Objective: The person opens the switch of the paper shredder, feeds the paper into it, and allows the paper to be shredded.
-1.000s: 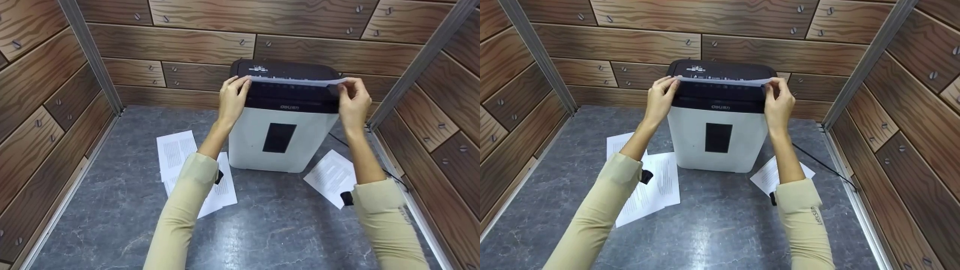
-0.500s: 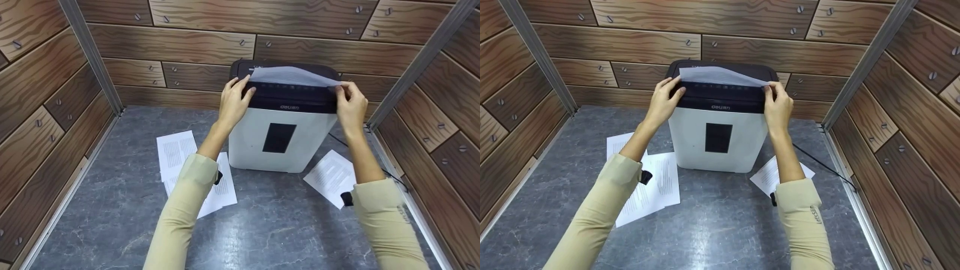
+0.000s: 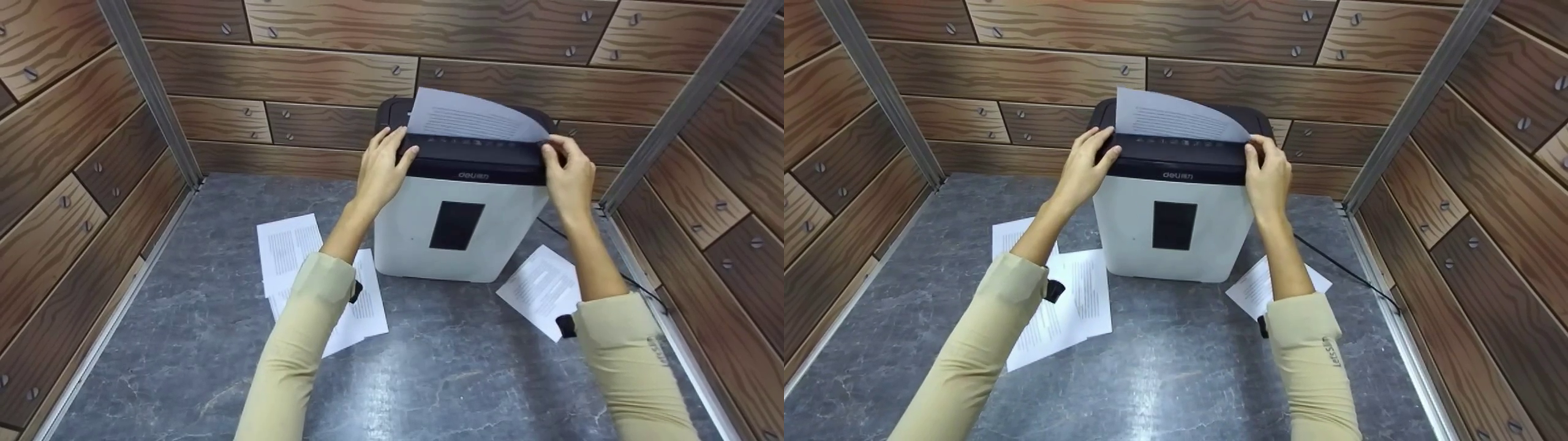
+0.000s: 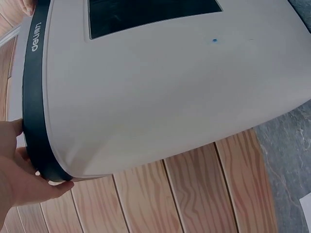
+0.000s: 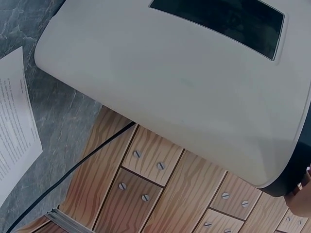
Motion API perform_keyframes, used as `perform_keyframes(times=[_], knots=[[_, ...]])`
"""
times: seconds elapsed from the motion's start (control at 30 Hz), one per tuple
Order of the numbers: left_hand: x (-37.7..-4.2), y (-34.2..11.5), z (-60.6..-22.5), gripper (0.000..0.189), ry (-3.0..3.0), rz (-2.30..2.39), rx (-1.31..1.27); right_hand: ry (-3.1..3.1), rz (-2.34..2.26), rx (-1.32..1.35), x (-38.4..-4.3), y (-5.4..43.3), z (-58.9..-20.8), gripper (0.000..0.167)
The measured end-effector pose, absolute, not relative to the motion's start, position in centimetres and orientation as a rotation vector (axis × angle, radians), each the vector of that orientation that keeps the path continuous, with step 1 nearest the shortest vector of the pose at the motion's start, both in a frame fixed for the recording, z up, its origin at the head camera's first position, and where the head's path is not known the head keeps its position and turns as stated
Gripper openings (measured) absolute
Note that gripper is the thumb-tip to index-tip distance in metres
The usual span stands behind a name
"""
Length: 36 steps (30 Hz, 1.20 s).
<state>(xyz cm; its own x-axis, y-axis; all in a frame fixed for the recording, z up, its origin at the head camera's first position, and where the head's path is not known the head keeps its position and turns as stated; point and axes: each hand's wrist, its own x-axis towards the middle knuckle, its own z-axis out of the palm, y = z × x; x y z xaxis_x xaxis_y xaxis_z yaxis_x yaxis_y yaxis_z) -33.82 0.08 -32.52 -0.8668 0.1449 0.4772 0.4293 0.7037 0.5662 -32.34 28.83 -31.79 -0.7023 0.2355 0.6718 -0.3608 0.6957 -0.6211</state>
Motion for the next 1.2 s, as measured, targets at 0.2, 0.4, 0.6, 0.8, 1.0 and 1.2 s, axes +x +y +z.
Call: perform_keyframes(times=[0.2,0.4,0.6,0.8,1.0,1.2], knots=[[-33.7,0.2,-33.0,0.046,-2.511,-0.853,-0.490,-2.174,0.940,0.123,-32.2,29.0,-32.7,0.029],[-33.8,0.3,-33.7,0.047,-2.469,-0.773,-0.496,-2.090,0.905,0.271,-32.4,29.3,-34.1,0.023],[-33.9,0.3,-34.3,0.047,-2.427,-0.768,-0.493,-2.012,0.873,0.337,-32.7,29.3,-35.0,0.021],[-33.8,0.3,-34.5,0.046,-2.420,-0.784,-0.487,-1.986,0.840,0.353,-32.8,29.4,-35.4,0.021],[-34.0,0.3,-34.5,0.047,-2.414,-0.796,-0.486,-1.998,0.818,0.352,-32.7,29.5,-35.4,0.023],[-33.9,0.3,-34.6,0.047,-2.398,-0.802,-0.490,-2.008,0.859,0.326,-32.7,29.4,-35.4,0.022]])
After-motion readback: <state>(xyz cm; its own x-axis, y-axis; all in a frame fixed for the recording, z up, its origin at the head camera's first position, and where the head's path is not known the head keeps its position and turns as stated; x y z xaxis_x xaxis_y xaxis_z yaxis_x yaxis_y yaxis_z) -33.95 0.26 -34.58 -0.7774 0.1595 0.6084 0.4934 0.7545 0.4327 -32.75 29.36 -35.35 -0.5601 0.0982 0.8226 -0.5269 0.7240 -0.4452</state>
